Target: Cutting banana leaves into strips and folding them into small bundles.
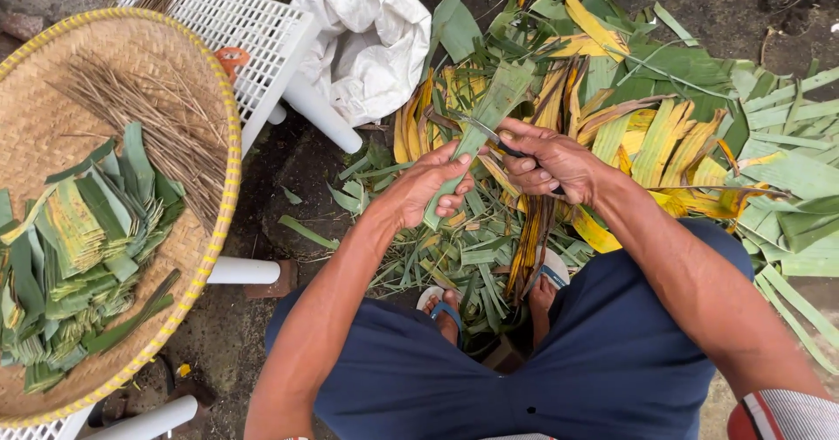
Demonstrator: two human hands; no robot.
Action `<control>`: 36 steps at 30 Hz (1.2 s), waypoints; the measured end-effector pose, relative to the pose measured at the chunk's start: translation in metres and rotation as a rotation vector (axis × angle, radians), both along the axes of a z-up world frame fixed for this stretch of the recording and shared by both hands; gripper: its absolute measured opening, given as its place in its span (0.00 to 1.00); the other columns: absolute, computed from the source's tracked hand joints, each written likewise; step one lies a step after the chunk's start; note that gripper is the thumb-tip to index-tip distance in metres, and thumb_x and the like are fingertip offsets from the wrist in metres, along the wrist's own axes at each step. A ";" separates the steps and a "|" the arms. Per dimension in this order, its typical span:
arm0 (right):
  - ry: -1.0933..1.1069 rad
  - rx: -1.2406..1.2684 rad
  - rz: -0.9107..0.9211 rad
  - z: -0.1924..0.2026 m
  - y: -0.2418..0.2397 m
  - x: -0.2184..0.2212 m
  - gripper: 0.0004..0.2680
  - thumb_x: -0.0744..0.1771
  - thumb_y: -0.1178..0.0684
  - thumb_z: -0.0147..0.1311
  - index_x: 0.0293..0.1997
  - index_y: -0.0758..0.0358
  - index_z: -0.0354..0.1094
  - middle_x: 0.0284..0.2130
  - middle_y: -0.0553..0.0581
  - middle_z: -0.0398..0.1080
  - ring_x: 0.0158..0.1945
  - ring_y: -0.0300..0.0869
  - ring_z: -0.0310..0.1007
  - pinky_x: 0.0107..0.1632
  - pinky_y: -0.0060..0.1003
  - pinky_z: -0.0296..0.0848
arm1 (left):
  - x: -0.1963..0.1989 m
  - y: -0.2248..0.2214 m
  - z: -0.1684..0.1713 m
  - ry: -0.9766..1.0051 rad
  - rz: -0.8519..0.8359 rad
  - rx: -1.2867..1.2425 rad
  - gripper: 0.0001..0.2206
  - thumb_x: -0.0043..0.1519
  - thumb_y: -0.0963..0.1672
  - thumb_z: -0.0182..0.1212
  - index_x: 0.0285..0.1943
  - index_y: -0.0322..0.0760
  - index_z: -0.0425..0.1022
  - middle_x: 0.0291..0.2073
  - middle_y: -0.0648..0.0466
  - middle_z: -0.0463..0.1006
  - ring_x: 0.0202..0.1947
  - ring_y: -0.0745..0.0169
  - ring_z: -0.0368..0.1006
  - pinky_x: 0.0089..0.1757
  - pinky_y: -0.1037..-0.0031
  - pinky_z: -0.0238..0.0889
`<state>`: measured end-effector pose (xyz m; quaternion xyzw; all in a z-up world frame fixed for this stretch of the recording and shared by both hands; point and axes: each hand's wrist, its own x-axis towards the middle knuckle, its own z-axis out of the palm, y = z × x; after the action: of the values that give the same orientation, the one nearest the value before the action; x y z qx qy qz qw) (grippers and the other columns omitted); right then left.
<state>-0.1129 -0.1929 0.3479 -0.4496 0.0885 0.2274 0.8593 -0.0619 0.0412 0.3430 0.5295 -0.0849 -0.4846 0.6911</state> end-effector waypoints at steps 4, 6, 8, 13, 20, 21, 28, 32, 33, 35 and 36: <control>0.013 0.016 0.003 -0.006 -0.008 -0.002 0.19 0.72 0.56 0.46 0.74 0.52 0.54 0.18 0.44 0.49 0.14 0.26 0.51 0.10 0.18 0.55 | 0.000 -0.008 0.004 0.021 0.007 0.008 0.23 0.72 0.45 0.47 0.76 0.40 0.53 0.26 0.56 0.64 0.16 0.77 0.61 0.18 0.83 0.63; 0.021 0.018 0.004 -0.009 -0.011 -0.003 0.19 0.72 0.56 0.46 0.74 0.51 0.53 0.18 0.44 0.48 0.14 0.26 0.50 0.10 0.18 0.55 | 0.000 -0.011 0.003 0.033 0.003 0.016 0.23 0.72 0.45 0.46 0.77 0.39 0.52 0.26 0.56 0.64 0.16 0.77 0.62 0.18 0.83 0.63; 0.018 0.041 0.009 -0.010 -0.013 -0.003 0.19 0.72 0.56 0.46 0.74 0.50 0.54 0.18 0.44 0.48 0.14 0.27 0.50 0.10 0.18 0.55 | 0.002 -0.013 -0.005 0.031 0.000 0.003 0.22 0.72 0.45 0.47 0.76 0.40 0.54 0.26 0.56 0.63 0.16 0.77 0.61 0.18 0.83 0.63; 0.024 0.055 0.011 -0.005 -0.014 -0.006 0.18 0.72 0.56 0.46 0.73 0.50 0.56 0.18 0.44 0.48 0.14 0.27 0.51 0.10 0.18 0.55 | 0.004 -0.015 0.001 0.048 -0.025 0.015 0.23 0.72 0.46 0.47 0.77 0.41 0.52 0.26 0.57 0.64 0.15 0.77 0.62 0.18 0.83 0.64; 0.032 0.068 0.006 -0.009 -0.013 -0.003 0.18 0.72 0.56 0.46 0.72 0.51 0.57 0.18 0.45 0.48 0.14 0.28 0.52 0.10 0.18 0.56 | 0.007 -0.014 -0.011 0.059 -0.009 -0.004 0.21 0.72 0.46 0.47 0.75 0.44 0.56 0.26 0.56 0.64 0.16 0.76 0.62 0.18 0.83 0.63; 0.035 0.068 0.008 -0.009 -0.013 -0.003 0.18 0.72 0.56 0.46 0.72 0.51 0.57 0.18 0.45 0.48 0.14 0.28 0.52 0.10 0.18 0.56 | 0.007 -0.014 -0.009 0.061 -0.006 -0.004 0.21 0.72 0.46 0.47 0.75 0.44 0.56 0.26 0.56 0.64 0.16 0.76 0.62 0.18 0.83 0.63; 0.026 0.053 -0.005 -0.018 -0.011 -0.001 0.17 0.72 0.56 0.46 0.72 0.50 0.57 0.19 0.45 0.48 0.14 0.28 0.52 0.10 0.17 0.55 | 0.006 -0.012 -0.005 0.068 0.000 0.004 0.24 0.72 0.46 0.47 0.77 0.40 0.51 0.26 0.56 0.64 0.15 0.77 0.61 0.17 0.83 0.64; -0.067 -0.141 -0.002 -0.027 -0.010 0.001 0.19 0.72 0.54 0.45 0.75 0.53 0.53 0.18 0.44 0.49 0.15 0.27 0.51 0.11 0.18 0.54 | 0.006 -0.011 -0.004 0.071 0.010 0.001 0.22 0.72 0.46 0.47 0.76 0.40 0.53 0.25 0.57 0.64 0.15 0.77 0.61 0.17 0.83 0.63; -0.068 -0.141 -0.001 -0.031 -0.009 0.001 0.19 0.72 0.54 0.45 0.75 0.53 0.53 0.18 0.44 0.49 0.15 0.27 0.51 0.11 0.18 0.54 | 0.005 -0.011 -0.005 0.070 0.011 0.000 0.22 0.72 0.46 0.47 0.76 0.40 0.53 0.25 0.57 0.64 0.15 0.77 0.61 0.17 0.83 0.63; -0.140 -0.277 -0.033 -0.040 -0.008 0.000 0.19 0.73 0.53 0.45 0.75 0.54 0.52 0.18 0.46 0.51 0.15 0.27 0.51 0.11 0.20 0.55 | 0.005 -0.012 -0.006 0.068 0.032 -0.005 0.21 0.72 0.46 0.48 0.75 0.41 0.56 0.24 0.57 0.63 0.15 0.77 0.61 0.16 0.83 0.61; -0.141 -0.276 -0.034 -0.045 -0.008 0.001 0.19 0.73 0.53 0.45 0.75 0.54 0.52 0.18 0.46 0.51 0.15 0.27 0.51 0.11 0.20 0.55 | 0.004 -0.012 -0.006 0.067 0.031 -0.005 0.21 0.72 0.46 0.48 0.75 0.41 0.56 0.24 0.57 0.63 0.15 0.77 0.61 0.16 0.83 0.61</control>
<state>-0.1123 -0.2008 0.3026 -0.5769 0.0660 0.1663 0.7970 -0.0575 0.0288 0.3367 0.5126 -0.0548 -0.4908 0.7024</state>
